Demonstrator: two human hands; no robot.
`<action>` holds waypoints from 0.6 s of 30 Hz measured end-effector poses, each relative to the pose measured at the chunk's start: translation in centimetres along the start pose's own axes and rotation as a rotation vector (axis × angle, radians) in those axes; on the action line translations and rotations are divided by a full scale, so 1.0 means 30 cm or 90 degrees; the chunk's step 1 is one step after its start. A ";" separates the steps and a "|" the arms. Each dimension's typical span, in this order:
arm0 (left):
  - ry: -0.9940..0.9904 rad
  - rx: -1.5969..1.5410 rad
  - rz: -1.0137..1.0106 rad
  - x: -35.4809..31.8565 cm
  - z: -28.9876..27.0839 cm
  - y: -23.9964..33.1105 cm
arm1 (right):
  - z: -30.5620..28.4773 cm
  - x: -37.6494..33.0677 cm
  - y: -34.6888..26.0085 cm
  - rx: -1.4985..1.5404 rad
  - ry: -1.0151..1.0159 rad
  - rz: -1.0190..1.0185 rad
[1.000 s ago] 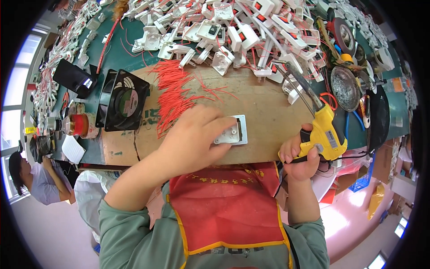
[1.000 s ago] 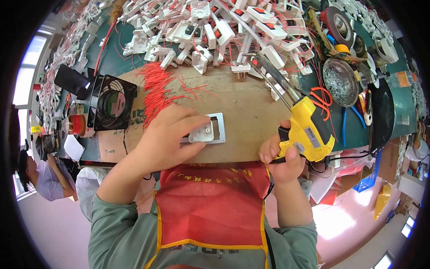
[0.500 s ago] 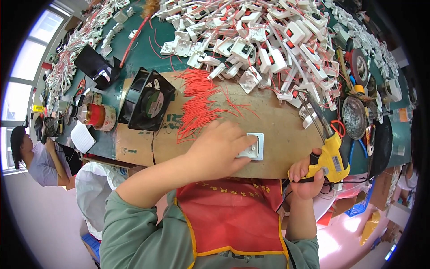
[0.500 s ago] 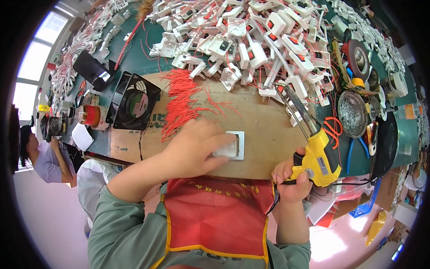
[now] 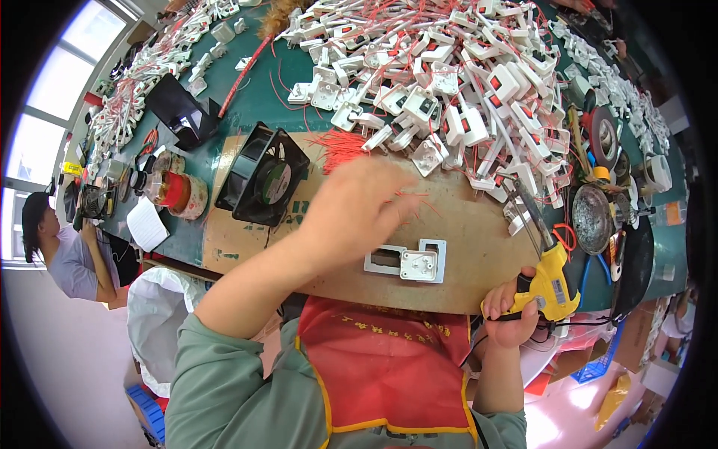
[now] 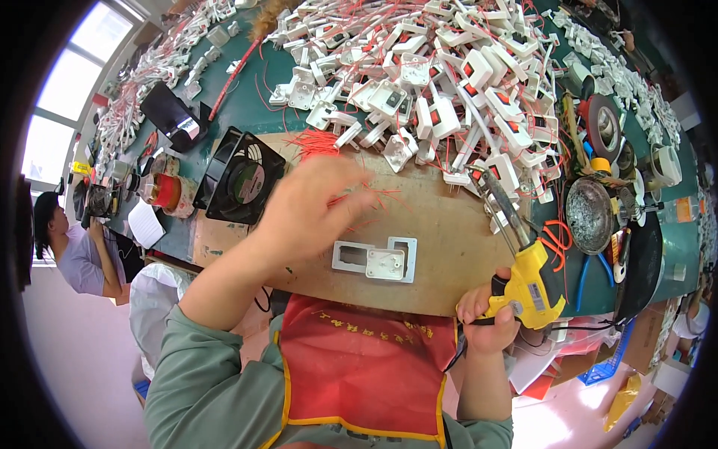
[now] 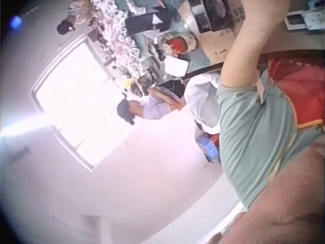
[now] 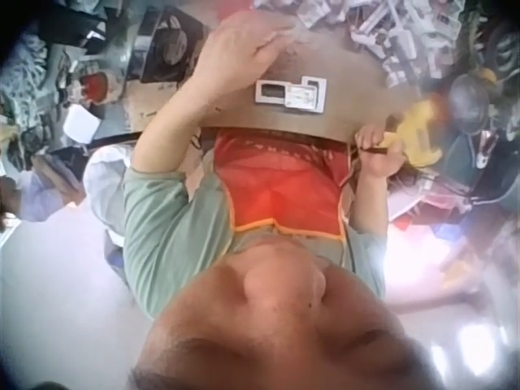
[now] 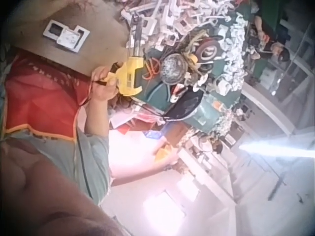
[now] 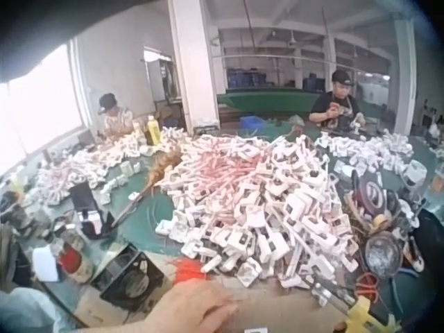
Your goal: Soldering wires onto small electrical switch components at a factory workbench.
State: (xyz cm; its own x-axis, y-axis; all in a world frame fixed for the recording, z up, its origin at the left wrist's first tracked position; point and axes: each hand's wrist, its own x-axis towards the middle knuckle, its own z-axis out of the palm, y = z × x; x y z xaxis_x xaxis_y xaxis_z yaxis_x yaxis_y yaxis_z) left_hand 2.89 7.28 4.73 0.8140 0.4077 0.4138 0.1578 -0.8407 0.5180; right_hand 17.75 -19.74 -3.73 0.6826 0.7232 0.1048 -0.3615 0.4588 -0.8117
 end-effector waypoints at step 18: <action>0.066 -0.093 -0.045 0.461 0.157 0.084 | 0.032 -0.027 0.014 0.024 0.120 -0.041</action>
State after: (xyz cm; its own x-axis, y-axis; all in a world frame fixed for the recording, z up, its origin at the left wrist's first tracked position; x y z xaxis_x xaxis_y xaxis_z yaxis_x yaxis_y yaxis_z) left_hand 17.18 9.10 8.22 0.7405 0.5052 0.4433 0.1239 -0.7509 0.6487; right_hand 16.45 -19.66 -3.61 0.8106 0.5839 0.0444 -0.3336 0.5228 -0.7845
